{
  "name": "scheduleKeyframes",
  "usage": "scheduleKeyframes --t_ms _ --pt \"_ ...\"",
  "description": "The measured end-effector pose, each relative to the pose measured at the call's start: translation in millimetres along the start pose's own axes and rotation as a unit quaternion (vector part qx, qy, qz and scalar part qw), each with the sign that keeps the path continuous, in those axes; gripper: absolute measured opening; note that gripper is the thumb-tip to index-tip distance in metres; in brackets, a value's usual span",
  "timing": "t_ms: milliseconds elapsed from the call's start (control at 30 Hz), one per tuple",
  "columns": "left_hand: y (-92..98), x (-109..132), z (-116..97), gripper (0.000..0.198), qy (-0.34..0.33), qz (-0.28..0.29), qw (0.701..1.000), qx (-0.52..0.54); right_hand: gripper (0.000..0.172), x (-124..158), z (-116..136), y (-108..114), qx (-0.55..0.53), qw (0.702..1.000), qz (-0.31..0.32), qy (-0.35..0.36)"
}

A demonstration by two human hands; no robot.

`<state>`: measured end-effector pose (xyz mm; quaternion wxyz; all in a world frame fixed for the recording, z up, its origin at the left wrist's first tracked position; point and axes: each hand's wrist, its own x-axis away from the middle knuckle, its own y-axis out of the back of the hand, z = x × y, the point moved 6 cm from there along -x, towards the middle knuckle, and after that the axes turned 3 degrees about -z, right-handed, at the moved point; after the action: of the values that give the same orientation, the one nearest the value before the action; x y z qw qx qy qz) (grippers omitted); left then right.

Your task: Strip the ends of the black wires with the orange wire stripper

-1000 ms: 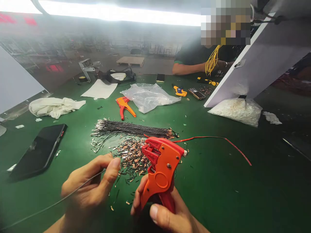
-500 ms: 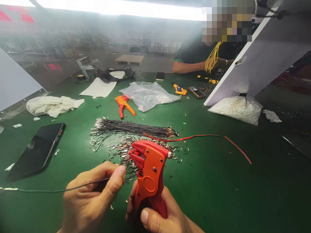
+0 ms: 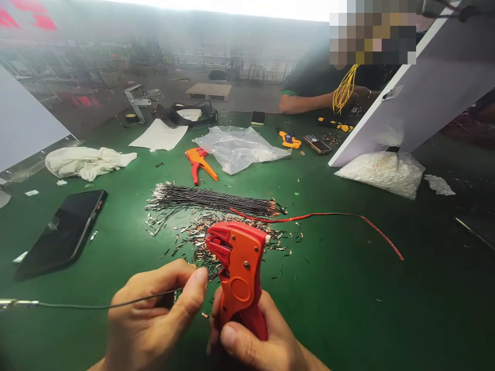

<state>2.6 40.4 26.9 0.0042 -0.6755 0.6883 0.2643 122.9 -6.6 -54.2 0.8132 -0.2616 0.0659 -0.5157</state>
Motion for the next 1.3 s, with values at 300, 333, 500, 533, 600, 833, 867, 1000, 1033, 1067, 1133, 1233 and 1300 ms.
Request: scheduleKeyframes --t_ms 300,333,500,533,600,833,867,1000,1033,1067,1133,1233,1300 --pt "-3.4 6 0 0.038 0.124 -0.022 0.988 0.093 0.034 -2 -6 1 -0.075 0.997 -0.003 -0.016" --pt "-4.2 7 2 0.038 0.150 -0.024 0.983 0.107 0.034 -3 -6 2 -0.066 0.998 -0.004 -0.013" --pt "-5.8 6 10 0.037 0.242 -0.028 0.956 0.164 0.032 -5 -1 -2 -0.030 0.999 0.035 0.024" --pt "-5.9 6 11 0.036 0.246 -0.028 0.954 0.169 0.032 -6 -1 -2 -0.029 0.999 0.038 0.025" --pt "-6.2 6 12 0.035 0.250 -0.026 0.954 0.164 0.032 -6 -2 -1 -0.034 0.998 0.038 0.024" --pt "-9.1 10 10 0.036 0.237 -0.014 0.963 0.125 0.028 -4 -11 3 -0.089 0.996 0.006 0.030" --pt "-8.6 9 10 0.036 0.227 -0.014 0.967 0.117 0.028 -4 -13 4 -0.098 0.995 0.000 0.029" --pt "-7.3 7 9 0.037 0.183 -0.007 0.979 0.089 0.029 -3 -13 4 -0.083 0.996 -0.002 0.024" --pt "-7.5 6 9 0.037 0.175 -0.003 0.980 0.089 0.030 -3 -12 4 -0.062 0.998 -0.002 0.023" --pt "-7.9 6 9 0.037 0.169 0.000 0.982 0.091 0.032 -2 -11 4 -0.038 0.999 -0.007 0.023" --pt "-8.7 6 9 0.037 0.152 0.003 0.984 0.090 0.037 -1 -7 6 0.004 0.999 -0.029 0.020" --pt "-9.9 8 9 0.038 0.126 0.003 0.989 0.077 0.043 1 -6 8 0.023 0.998 -0.066 -0.005" --pt "-11.0 9 9 0.038 0.114 0.004 0.991 0.069 0.045 2 -7 8 0.026 0.996 -0.079 -0.024"
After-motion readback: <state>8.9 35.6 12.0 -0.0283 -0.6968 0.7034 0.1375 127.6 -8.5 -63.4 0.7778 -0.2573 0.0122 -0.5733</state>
